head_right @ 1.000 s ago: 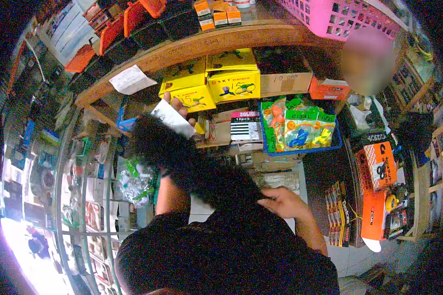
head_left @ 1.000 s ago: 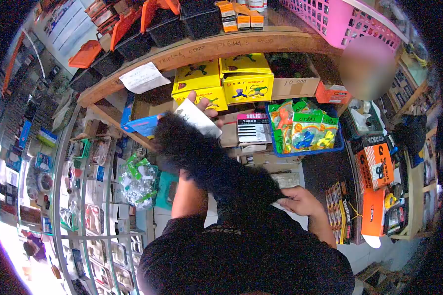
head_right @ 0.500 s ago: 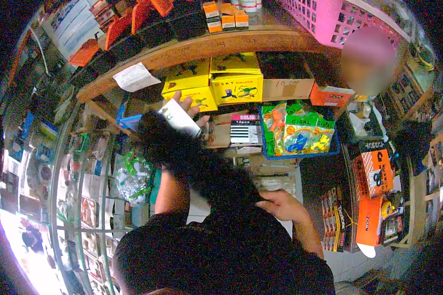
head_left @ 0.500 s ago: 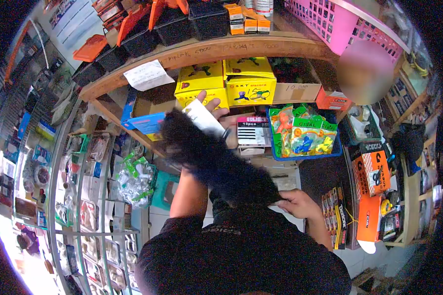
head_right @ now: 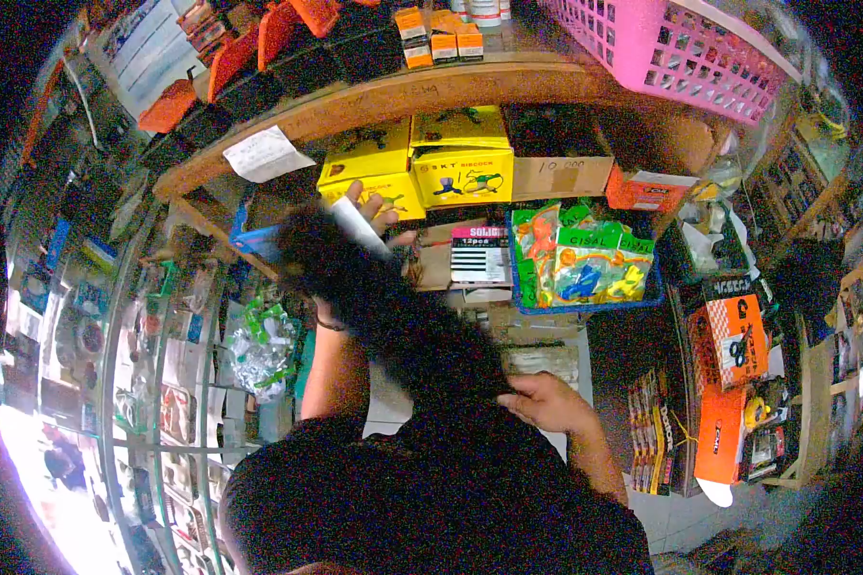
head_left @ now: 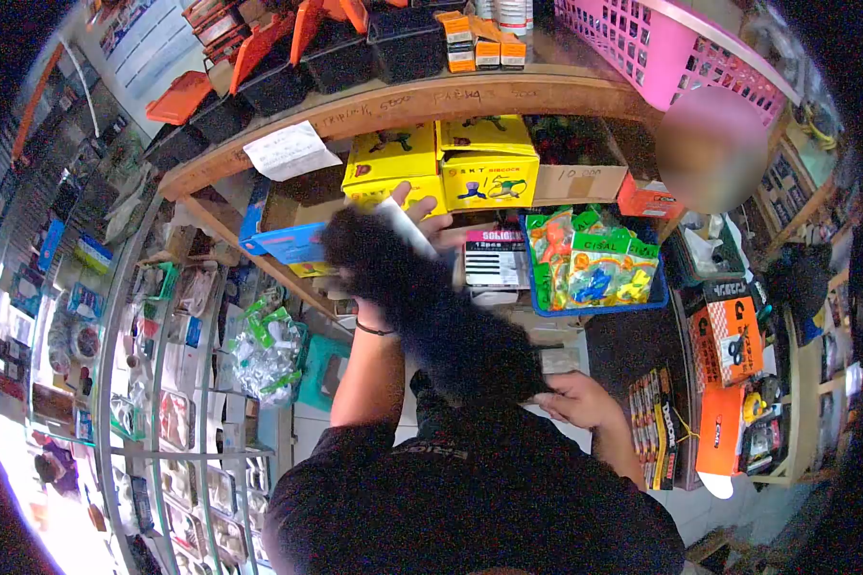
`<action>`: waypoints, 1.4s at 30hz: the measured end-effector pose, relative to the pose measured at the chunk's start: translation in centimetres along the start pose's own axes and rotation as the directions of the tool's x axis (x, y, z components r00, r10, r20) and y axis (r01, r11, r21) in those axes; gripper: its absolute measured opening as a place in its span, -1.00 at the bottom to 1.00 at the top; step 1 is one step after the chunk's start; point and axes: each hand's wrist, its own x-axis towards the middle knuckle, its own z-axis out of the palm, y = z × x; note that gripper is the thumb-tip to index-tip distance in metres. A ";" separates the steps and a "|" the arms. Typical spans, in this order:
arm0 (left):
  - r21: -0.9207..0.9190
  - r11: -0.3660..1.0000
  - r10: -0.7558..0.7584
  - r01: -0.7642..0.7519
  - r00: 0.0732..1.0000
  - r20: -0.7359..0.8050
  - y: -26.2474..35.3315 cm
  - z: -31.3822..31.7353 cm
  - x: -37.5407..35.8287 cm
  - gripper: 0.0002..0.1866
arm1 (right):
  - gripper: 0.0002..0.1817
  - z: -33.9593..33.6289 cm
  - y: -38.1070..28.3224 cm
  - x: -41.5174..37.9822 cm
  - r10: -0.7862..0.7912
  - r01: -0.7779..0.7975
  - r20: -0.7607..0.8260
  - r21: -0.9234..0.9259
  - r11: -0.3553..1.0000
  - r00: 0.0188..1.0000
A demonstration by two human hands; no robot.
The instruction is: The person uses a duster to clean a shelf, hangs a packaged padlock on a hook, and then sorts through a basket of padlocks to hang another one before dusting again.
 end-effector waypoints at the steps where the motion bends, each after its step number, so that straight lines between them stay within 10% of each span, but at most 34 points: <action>1: 0.292 0.956 -0.022 0.028 0.999 -0.023 -0.3 -0.2 -0.6 -0.30 | -0.80 0.0 -0.4 0.0 -0.003 0.003 -0.004 -0.002 1.000 1.000; 2: -0.326 0.942 -0.034 0.085 0.987 0.160 0.1 -0.2 -0.6 -0.30 | -0.79 0.3 -1.3 -0.2 0.046 -0.036 -0.130 0.084 0.996 0.990; 6: -0.022 0.996 0.070 -0.085 0.925 -0.374 0.3 1.4 0.3 -0.28 | -0.80 1.4 -0.3 0.1 0.124 -0.110 -0.102 0.140 0.984 0.987; 7: -0.276 0.956 -0.069 0.100 0.990 0.120 -1.0 -2.7 0.0 -0.30 | -0.80 1.5 0.4 0.2 0.124 -0.109 -0.102 0.140 0.984 0.987; 10: -0.309 0.947 -0.019 0.087 0.976 0.216 -1.0 -3.2 0.0 -0.32 | -0.81 0.9 0.9 0.1 0.078 -0.078 0.001 0.113 0.991 0.997; 11: -0.210 0.969 0.079 -0.131 0.968 -0.239 -0.6 -1.2 0.0 -0.33 | -0.82 0.7 0.0 -0.2 0.100 -0.092 -0.037 0.187 0.978 0.994; 21: -0.211 0.971 0.059 -0.110 0.970 -0.234 -1.1 -2.0 0.2 -0.33 | -0.80 0.1 -0.4 -0.4 0.072 -0.072 -0.012 0.054 0.996 0.997; 23: -0.427 0.880 -0.013 0.209 0.909 0.416 -2.0 -5.2 0.2 -0.32 | -0.81 0.3 -0.7 -0.4 0.061 -0.061 0.005 0.075 0.995 0.998; 24: -0.286 0.949 -0.057 0.136 0.962 0.269 -0.7 -3.8 -0.2 -0.30 | -0.81 0.3 -0.4 -0.4 0.083 -0.071 -0.092 0.124 0.990 0.992; 25: -0.177 0.983 -0.022 -0.055 0.912 -0.409 0.8 1.4 0.2 -0.31 | -0.80 0.4 -0.3 -0.3 0.111 -0.079 -0.185 0.174 0.982 0.976; 27: -0.145 0.983 0.036 -0.114 0.890 -0.455 0.8 2.8 0.0 -0.33 | -0.79 0.9 -1.2 -0.4 0.119 -0.105 -0.087 0.152 0.983 0.989; 30: -0.514 0.825 -0.072 0.235 0.946 0.316 0.2 -1.4 0.7 -0.32 | -0.78 1.2 -1.6 -0.4 0.131 -0.121 -0.042 0.196 0.973 0.990; 33: -0.294 0.946 0.036 -0.134 0.949 -0.314 0.8 1.4 0.1 -0.30 | -0.76 1.8 0.5 0.2 0.114 -0.059 -0.157 0.316 0.947 0.981; 35: -0.230 0.955 0.122 -0.184 0.957 -0.262 -0.2 -0.9 -0.1 -0.22 | -0.76 2.3 1.5 0.5 -0.018 0.015 0.018 0.158 0.987 1.000; 37: -0.418 0.892 0.023 0.172 0.906 0.422 0.0 -3.1 0.8 -0.20 | -0.76 2.3 1.0 0.3 0.025 -0.021 -0.014 0.221 0.975 1.000; 38: -0.389 0.919 0.050 0.063 0.961 0.273 -0.3 -2.5 -0.1 -0.21 | -0.76 2.2 0.7 0.3 0.070 -0.058 -0.035 0.281 0.958 0.997; 39: -0.186 0.974 0.061 -0.133 0.934 -0.352 1.0 -0.7 -0.3 -0.25 | -0.76 2.0 0.5 0.2 0.071 -0.060 -0.033 0.275 0.960 0.997; 42: -0.218 0.971 0.030 -0.096 0.958 -0.286 0.9 1.2 -0.5 -0.29 | -0.76 2.0 0.3 0.1 0.097 -0.067 -0.087 0.294 0.953 0.992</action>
